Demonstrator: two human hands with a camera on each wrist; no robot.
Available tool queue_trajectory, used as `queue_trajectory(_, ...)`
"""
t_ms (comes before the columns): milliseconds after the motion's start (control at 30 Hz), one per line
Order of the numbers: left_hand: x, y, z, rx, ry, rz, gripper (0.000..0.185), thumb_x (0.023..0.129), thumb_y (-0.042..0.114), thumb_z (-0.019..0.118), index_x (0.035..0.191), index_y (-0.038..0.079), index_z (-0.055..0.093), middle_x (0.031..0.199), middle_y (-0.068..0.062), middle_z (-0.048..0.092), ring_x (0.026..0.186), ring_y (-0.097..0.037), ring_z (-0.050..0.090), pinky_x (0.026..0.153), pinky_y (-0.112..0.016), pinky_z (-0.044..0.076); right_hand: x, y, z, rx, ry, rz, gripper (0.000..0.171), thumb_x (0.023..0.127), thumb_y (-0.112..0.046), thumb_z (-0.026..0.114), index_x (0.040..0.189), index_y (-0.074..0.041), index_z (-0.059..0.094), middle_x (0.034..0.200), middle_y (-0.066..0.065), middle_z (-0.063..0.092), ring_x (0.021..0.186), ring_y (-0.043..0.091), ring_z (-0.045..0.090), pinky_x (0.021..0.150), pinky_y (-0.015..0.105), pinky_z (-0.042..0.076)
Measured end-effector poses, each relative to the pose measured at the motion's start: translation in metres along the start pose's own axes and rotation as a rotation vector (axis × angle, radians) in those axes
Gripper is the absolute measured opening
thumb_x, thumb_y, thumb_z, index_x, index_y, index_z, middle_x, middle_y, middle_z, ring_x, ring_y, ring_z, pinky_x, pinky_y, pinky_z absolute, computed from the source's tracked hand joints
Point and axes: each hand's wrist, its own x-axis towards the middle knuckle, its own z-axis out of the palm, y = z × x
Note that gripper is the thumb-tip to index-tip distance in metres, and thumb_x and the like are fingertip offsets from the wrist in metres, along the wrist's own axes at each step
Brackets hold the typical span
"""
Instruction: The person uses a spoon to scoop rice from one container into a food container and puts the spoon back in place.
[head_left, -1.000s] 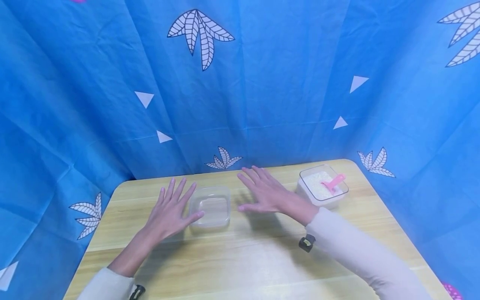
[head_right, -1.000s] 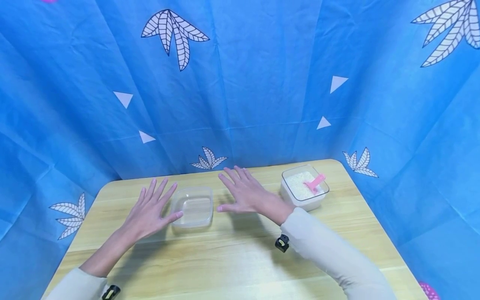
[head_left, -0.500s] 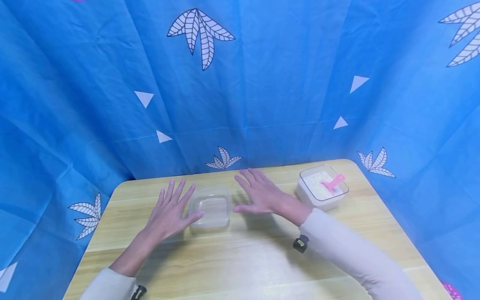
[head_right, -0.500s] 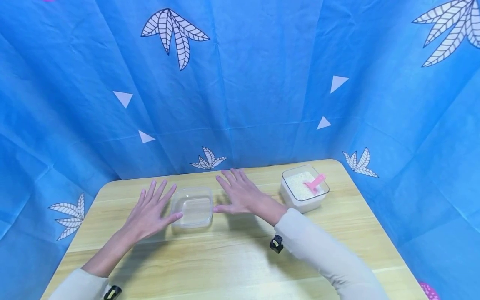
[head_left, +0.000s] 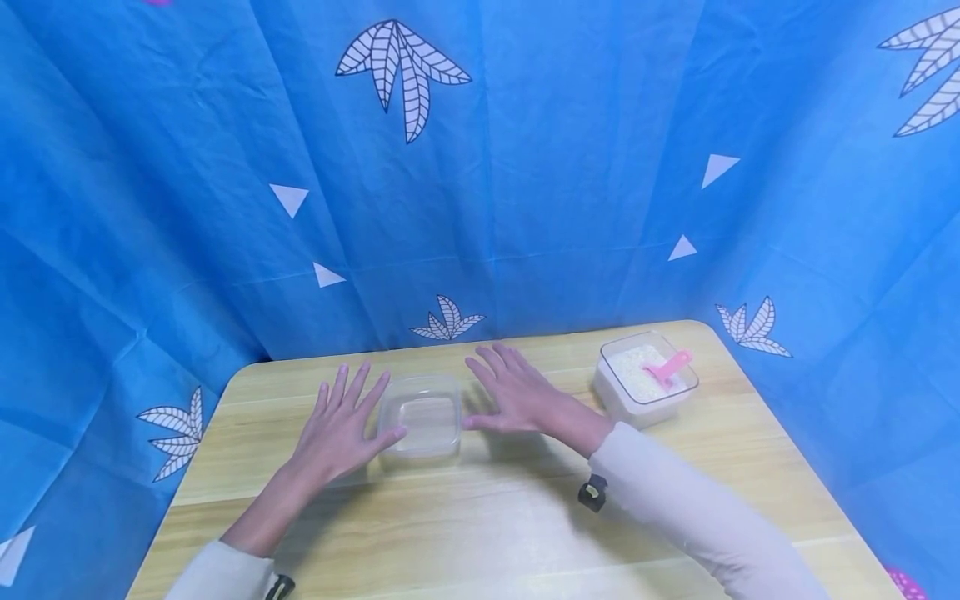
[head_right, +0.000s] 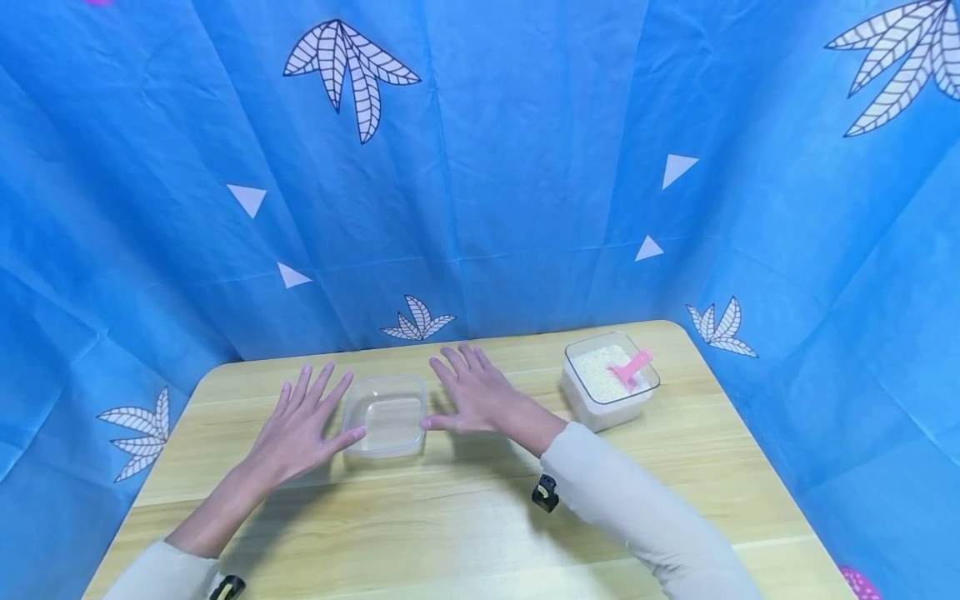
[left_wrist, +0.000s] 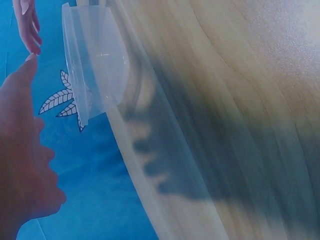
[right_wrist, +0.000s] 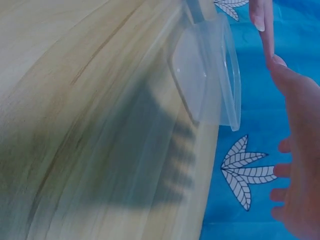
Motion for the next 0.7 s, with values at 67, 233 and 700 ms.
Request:
queue_trajectory(67,0.000,0.000,0.001,0.000,0.005,0.002,0.096,0.090,0.080,0.049,0.166,0.028,0.023,0.174,-0.016,0.014,0.161,-0.048,0.004,0.124,-0.072,0.007,0.001,0.000,0.002,0.001,0.006,0.001,0.107,0.089,-0.082,0.046,0.164,-0.010,0.024,0.171,0.019,0.022,0.158,0.044,0.021,0.128,0.058,0.018)
queue_trajectory(233,0.000,-0.001,0.006,-0.002,-0.008,0.002,0.096,0.091,0.079,0.048,0.166,0.026,0.022,0.174,-0.016,0.012,0.161,-0.048,0.002,0.125,-0.071,0.005,0.002,-0.001,0.006,0.021,-0.009,0.017,0.105,0.090,-0.080,0.050,0.164,-0.011,0.023,0.171,0.019,0.023,0.158,0.045,0.022,0.128,0.059,0.018)
queue_trajectory(700,-0.001,-0.004,0.016,-0.004,-0.007,-0.005,0.095,0.091,0.080,0.047,0.165,0.025,0.026,0.174,-0.016,0.013,0.160,-0.049,0.004,0.124,-0.071,0.007,0.010,-0.008,0.017,0.000,-0.032,0.030,0.107,0.091,-0.080,0.047,0.164,-0.006,0.023,0.170,0.021,0.024,0.158,0.044,0.023,0.129,0.057,0.017)
